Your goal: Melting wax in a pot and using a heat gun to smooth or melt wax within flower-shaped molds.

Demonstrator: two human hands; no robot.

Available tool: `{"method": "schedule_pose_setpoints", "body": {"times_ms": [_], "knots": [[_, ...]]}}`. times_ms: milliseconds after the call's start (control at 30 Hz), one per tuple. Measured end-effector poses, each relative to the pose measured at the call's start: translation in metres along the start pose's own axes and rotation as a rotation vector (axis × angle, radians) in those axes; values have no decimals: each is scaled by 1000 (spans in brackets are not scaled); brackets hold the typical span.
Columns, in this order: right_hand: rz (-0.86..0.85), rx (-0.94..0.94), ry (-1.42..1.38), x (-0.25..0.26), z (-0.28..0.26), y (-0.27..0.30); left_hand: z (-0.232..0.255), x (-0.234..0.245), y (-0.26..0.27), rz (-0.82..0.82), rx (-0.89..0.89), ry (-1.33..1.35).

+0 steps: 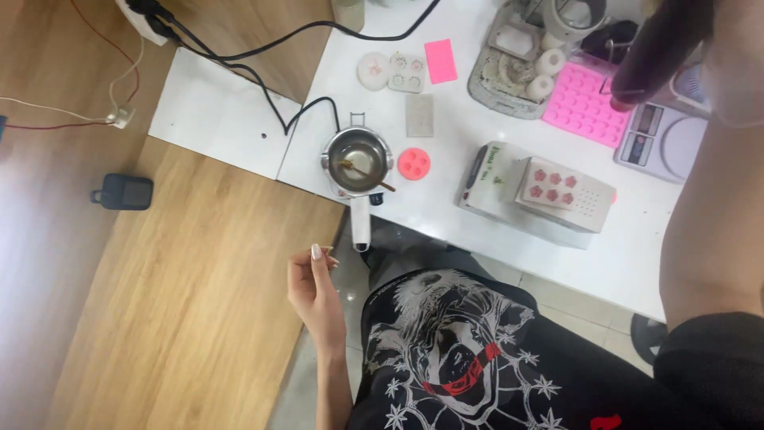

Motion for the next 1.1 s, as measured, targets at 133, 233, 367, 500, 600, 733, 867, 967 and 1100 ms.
{"method": "schedule_pose_setpoints", "body": {"times_ms": [133, 233, 367, 500, 600, 733, 867, 967, 1100], "knots": [[97, 25, 125, -5, -23, 43, 13, -73, 12, -141, -15, -198], [148, 38, 192, -15, -28, 52, 34, -147, 13, -396, -55, -260], [128, -14, 148, -21, -8, 67, 50, -234, 14, -627, -174, -213], [8, 61, 160, -34, -5, 78, 71, -279, 17, -682, -302, -197], [19, -23, -50, -41, -1, 85, 64, -278, 19, -693, -240, -196], [84, -175, -261, -43, 11, 84, 46, -262, 13, -698, -172, -172], [-52, -220, -382, -44, 20, 77, 42, -246, -3, -674, -116, -96], [-114, -277, -422, -40, 29, 78, 29, -234, -16, -647, -46, 3], [-143, -215, -513, -41, 31, 87, 5, -216, -36, -631, 46, 141]]}}
Point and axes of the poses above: each hand's wrist, its own y-axis away from the middle knuckle, its own x-axis out of the back of the hand, z = x × y, the point moved 3 cm from there along -y, towards the middle knuckle, and after that the axes turned 13 degrees about -z, right-handed, at the moved point
